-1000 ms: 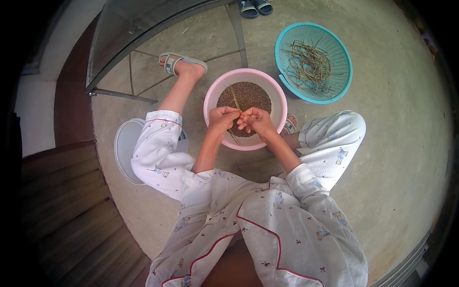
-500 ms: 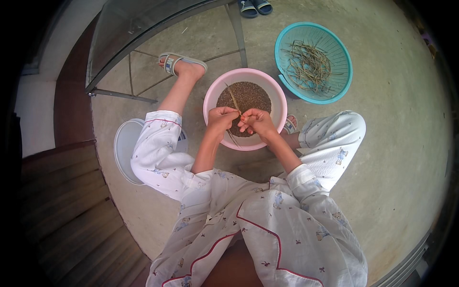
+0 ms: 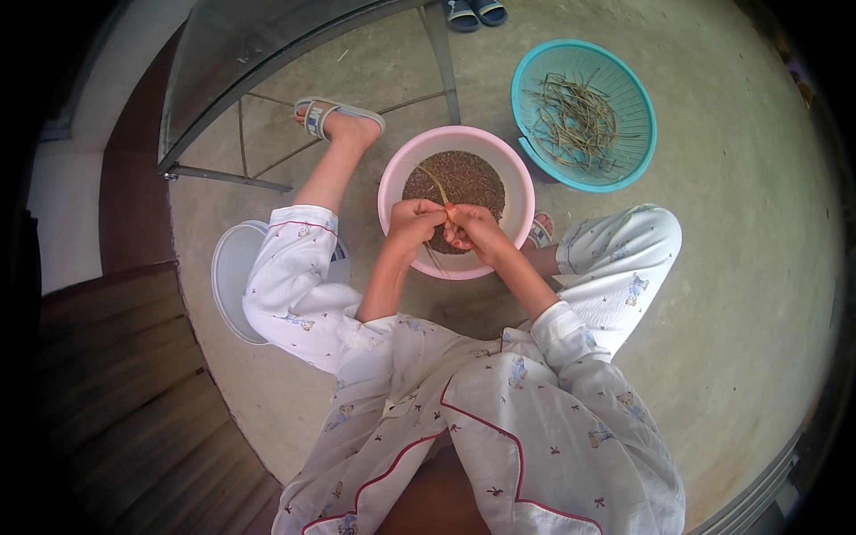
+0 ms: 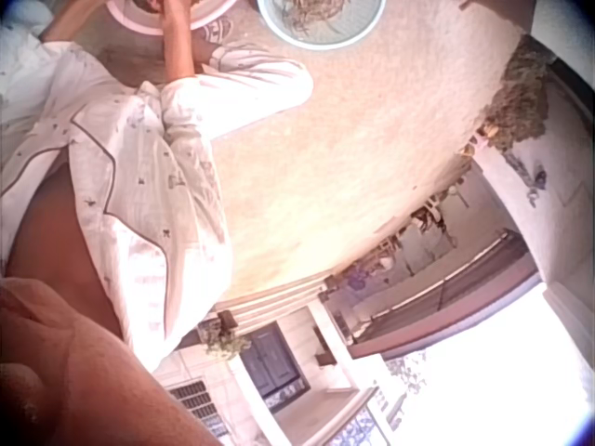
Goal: The person sits on the floor and shells long beans by hand, dropping the beans into a pink basin and placing the stems into a blue basket.
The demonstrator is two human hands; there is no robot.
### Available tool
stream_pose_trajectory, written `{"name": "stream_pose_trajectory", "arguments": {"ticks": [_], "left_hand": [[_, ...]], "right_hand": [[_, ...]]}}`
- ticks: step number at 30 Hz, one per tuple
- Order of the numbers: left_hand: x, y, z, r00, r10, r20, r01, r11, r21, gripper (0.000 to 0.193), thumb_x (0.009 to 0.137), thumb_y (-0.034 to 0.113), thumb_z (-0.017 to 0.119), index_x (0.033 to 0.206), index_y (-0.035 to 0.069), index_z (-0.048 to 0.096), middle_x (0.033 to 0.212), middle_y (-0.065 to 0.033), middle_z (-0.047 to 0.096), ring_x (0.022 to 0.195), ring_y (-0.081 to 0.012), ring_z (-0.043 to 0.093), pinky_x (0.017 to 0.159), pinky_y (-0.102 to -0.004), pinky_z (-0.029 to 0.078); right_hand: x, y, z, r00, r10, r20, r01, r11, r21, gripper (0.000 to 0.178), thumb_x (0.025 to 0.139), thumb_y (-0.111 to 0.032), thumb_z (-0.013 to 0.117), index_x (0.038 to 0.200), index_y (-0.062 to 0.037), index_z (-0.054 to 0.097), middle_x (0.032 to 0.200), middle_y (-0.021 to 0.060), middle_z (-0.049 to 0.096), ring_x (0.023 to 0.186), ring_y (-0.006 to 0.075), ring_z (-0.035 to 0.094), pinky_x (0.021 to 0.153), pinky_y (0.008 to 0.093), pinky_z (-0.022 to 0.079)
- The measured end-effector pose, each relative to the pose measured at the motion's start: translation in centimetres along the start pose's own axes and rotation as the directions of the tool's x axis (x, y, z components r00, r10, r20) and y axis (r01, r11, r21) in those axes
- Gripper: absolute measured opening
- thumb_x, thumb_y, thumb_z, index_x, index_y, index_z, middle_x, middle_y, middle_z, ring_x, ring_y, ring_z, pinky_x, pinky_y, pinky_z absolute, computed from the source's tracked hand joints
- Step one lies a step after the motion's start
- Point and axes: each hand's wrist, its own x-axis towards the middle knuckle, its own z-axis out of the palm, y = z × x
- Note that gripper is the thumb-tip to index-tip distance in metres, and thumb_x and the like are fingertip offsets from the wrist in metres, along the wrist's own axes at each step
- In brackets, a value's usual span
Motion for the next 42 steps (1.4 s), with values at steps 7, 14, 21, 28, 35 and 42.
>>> {"name": "stream_pose_trajectory", "arguments": {"ticks": [7, 14, 21, 28, 35, 42], "left_hand": [[0.7, -1.0, -0.7, 0.999, -0.035, 0.041, 0.037, 0.998, -0.053, 0.002, 0.074, 0.001, 0.063, 0.073, 0.000, 0.062, 0.060, -0.0027, 0.059, 0.042, -0.0023, 0.038, 0.037, -0.0194, 0.023], [1.1, -1.7, -0.8, 0.989, 0.009, -0.149, -0.021, 0.996, -0.084, 0.005, 0.075, 0.003, 0.066, 0.077, 0.000, 0.063, 0.061, 0.0007, 0.056, 0.042, -0.0024, 0.038, 0.038, -0.0190, 0.023], [0.8, -1.3, -0.5, 0.998, 0.002, -0.061, -0.004, 0.999, -0.033, 0.006, 0.075, 0.004, 0.067, 0.079, -0.001, 0.065, 0.063, 0.0001, 0.058, 0.044, -0.0013, 0.038, 0.039, -0.0180, 0.024], [0.6, -1.0, -0.2, 0.994, 0.039, -0.099, -0.039, 0.999, 0.000, 0.006, 0.073, 0.002, 0.066, 0.078, -0.001, 0.065, 0.063, -0.0004, 0.059, 0.044, -0.0012, 0.038, 0.039, -0.0176, 0.024], [0.4, -0.9, 0.0, 0.993, 0.040, -0.116, -0.040, 0.999, 0.000, 0.005, 0.071, 0.001, 0.065, 0.076, 0.000, 0.064, 0.063, -0.0014, 0.059, 0.044, -0.0016, 0.040, 0.039, -0.0177, 0.025], [0.4, -0.8, 0.0, 0.992, 0.035, -0.121, -0.039, 0.999, -0.035, 0.004, 0.071, 0.001, 0.066, 0.074, 0.000, 0.063, 0.063, -0.0014, 0.059, 0.045, -0.0019, 0.041, 0.039, -0.0179, 0.025]], "right_hand": [[-0.2, 0.0, 0.4, 0.995, -0.074, -0.064, 0.066, 0.990, -0.124, 0.023, 0.095, -0.021, 0.045, 0.082, -0.0057, 0.057, 0.069, 0.0030, 0.060, 0.056, 0.0078, 0.053, 0.047, 0.0178, 0.037], [-0.9, -0.7, 0.2, 0.989, -0.129, -0.073, 0.116, 0.980, -0.159, 0.010, 0.093, -0.010, 0.049, 0.087, -0.0048, 0.056, 0.077, 0.0064, 0.064, 0.060, 0.0087, 0.058, 0.047, 0.0183, 0.038], [-0.8, -0.6, 0.1, 0.981, -0.160, -0.106, 0.152, 0.985, -0.086, 0.010, 0.090, -0.010, 0.053, 0.085, -0.0026, 0.058, 0.074, 0.0076, 0.064, 0.055, 0.0096, 0.058, 0.044, 0.0192, 0.036], [-0.9, -0.9, 0.5, 0.982, -0.152, -0.116, 0.138, 0.983, -0.120, 0.010, 0.090, -0.008, 0.052, 0.084, -0.0030, 0.058, 0.071, 0.0076, 0.064, 0.053, 0.0092, 0.057, 0.043, 0.0189, 0.036], [-0.8, -0.7, 0.5, 0.984, -0.134, -0.118, 0.117, 0.983, -0.141, 0.010, 0.089, -0.007, 0.051, 0.083, -0.0035, 0.058, 0.069, 0.0063, 0.063, 0.052, 0.0088, 0.056, 0.043, 0.0188, 0.036], [-0.7, -0.7, 0.1, 0.997, -0.068, -0.042, 0.068, 0.998, -0.011, 0.016, 0.092, -0.017, 0.053, 0.083, -0.0047, 0.058, 0.071, 0.0053, 0.062, 0.053, 0.0082, 0.053, 0.043, 0.0191, 0.034]]}}
